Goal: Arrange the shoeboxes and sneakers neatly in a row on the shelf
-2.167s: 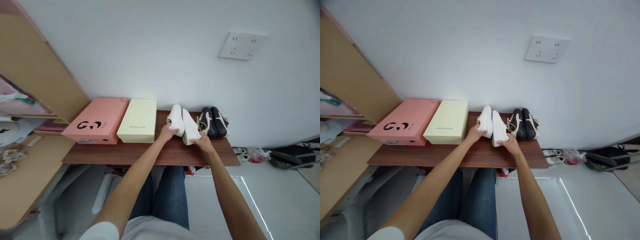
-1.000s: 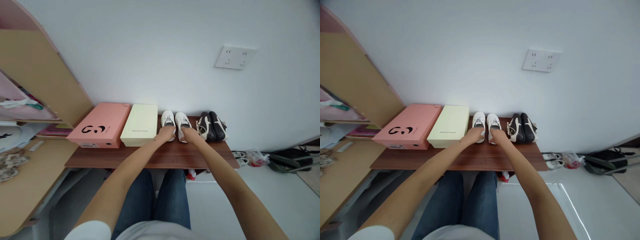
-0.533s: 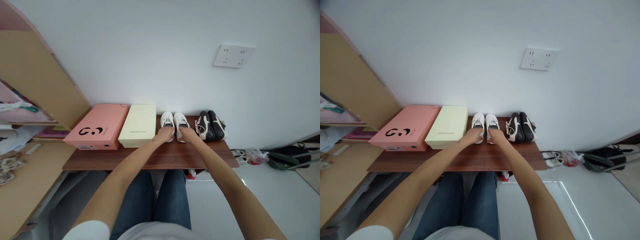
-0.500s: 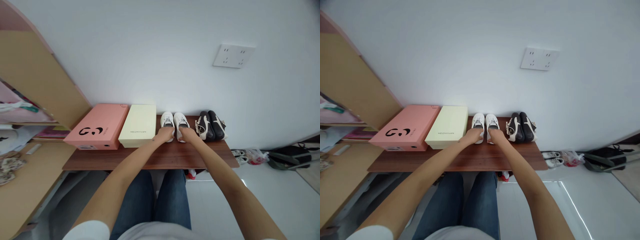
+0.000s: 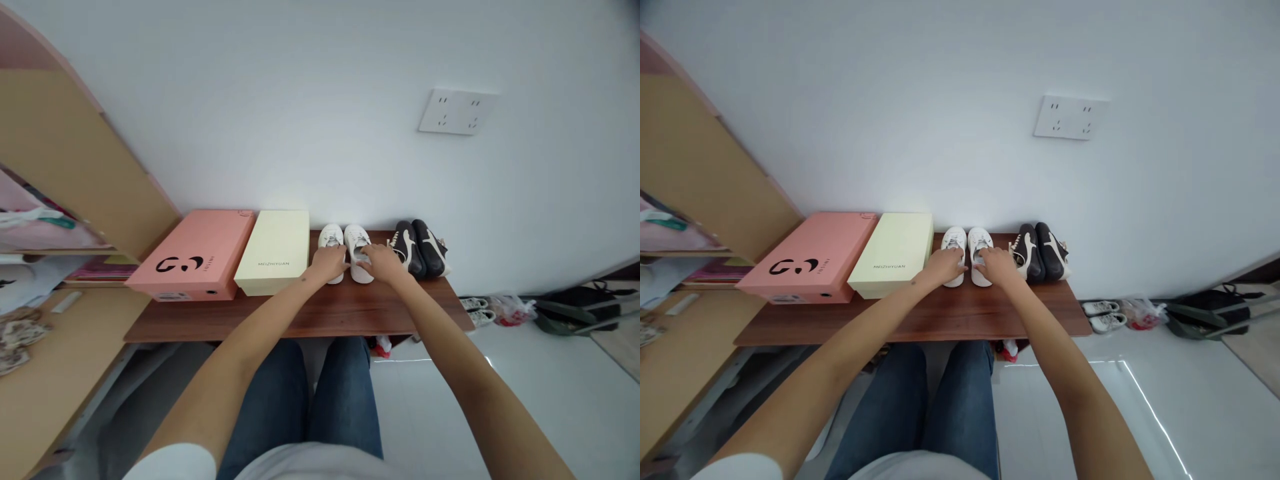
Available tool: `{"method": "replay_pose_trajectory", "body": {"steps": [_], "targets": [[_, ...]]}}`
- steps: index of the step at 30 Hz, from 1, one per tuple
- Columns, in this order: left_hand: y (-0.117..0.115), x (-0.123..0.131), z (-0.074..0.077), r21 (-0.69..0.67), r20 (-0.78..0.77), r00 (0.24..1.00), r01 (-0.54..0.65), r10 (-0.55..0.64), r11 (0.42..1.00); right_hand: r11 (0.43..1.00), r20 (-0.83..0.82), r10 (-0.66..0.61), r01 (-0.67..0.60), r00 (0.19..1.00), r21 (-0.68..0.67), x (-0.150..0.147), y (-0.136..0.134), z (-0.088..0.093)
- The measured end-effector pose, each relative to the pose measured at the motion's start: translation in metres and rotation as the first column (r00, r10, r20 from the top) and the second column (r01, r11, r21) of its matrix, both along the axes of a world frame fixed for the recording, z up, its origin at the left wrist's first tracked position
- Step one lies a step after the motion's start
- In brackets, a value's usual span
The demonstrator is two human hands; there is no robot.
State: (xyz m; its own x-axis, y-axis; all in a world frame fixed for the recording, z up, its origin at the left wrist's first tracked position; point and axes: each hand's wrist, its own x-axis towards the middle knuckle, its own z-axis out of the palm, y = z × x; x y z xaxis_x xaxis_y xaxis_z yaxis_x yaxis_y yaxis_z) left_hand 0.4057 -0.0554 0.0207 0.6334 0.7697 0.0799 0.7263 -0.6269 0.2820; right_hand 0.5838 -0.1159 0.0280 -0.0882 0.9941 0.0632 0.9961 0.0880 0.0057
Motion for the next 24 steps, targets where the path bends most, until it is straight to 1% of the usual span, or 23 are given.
{"method": "replay_pose_trajectory", "body": {"steps": [3,5,7,8,10,12,13,15,17,19,20,21,22,24], "targets": [[-0.002,0.011,0.013,0.082,0.027,0.999,0.027,-0.029,0.996,0.998,-0.049,-0.004,0.007,0.999,0.057,0.02,-0.011,0.007],[-0.006,0.022,0.018,0.104,0.054,0.997,0.056,-0.062,0.993,0.996,-0.079,-0.01,0.017,0.997,0.089,0.037,-0.019,0.01],[-0.011,0.037,0.019,0.098,0.102,0.989,0.096,-0.106,0.991,0.992,-0.104,-0.036,0.048,0.994,0.115,0.056,-0.026,0.012],[-0.014,0.046,0.017,0.085,0.131,0.983,0.12,-0.13,0.989,0.99,-0.114,-0.058,0.073,0.992,0.124,0.067,-0.03,0.012],[-0.024,0.065,0.009,0.035,0.192,0.965,0.173,-0.176,0.984,0.983,-0.132,-0.112,0.13,0.985,0.133,0.089,-0.037,0.012],[-0.034,0.086,-0.005,-0.033,0.249,0.947,0.216,-0.202,0.976,0.975,-0.155,-0.151,0.173,0.976,0.139,0.113,-0.044,0.009],[-0.04,0.096,-0.013,-0.07,0.273,0.941,0.225,-0.198,0.972,0.971,-0.169,-0.161,0.186,0.972,0.147,0.125,-0.047,0.006],[-0.05,0.117,-0.03,-0.136,0.302,0.941,0.201,-0.152,0.97,0.959,-0.196,-0.187,0.222,0.963,0.177,0.15,-0.054,-0.002],[-0.056,0.136,-0.045,-0.186,0.318,0.945,0.146,-0.081,0.972,0.92,-0.217,-0.279,0.325,0.935,0.218,0.174,-0.061,-0.013],[-0.057,0.152,-0.057,-0.224,0.337,0.941,0.103,-0.022,0.969,0.849,-0.246,-0.424,0.477,0.872,0.228,0.193,-0.067,-0.029],[-0.056,0.159,-0.062,-0.241,0.35,0.937,0.099,-0.009,0.965,0.817,-0.274,-0.482,0.54,0.832,0.201,0.201,-0.07,-0.039],[-0.055,0.164,-0.066,-0.257,0.36,0.933,0.101,-0.002,0.961,0.802,-0.319,-0.515,0.578,0.796,0.149,0.207,-0.072,-0.048],[-0.052,0.169,-0.069,-0.274,0.363,0.932,0.101,0.005,0.957,0.806,-0.385,-0.518,0.586,0.764,0.08,0.212,-0.074,-0.057],[-0.046,0.176,-0.074,-0.311,0.35,0.937,0.09,0.025,0.946,0.842,-0.55,-0.467,0.539,0.692,-0.035,0.216,-0.076,-0.074]]}}
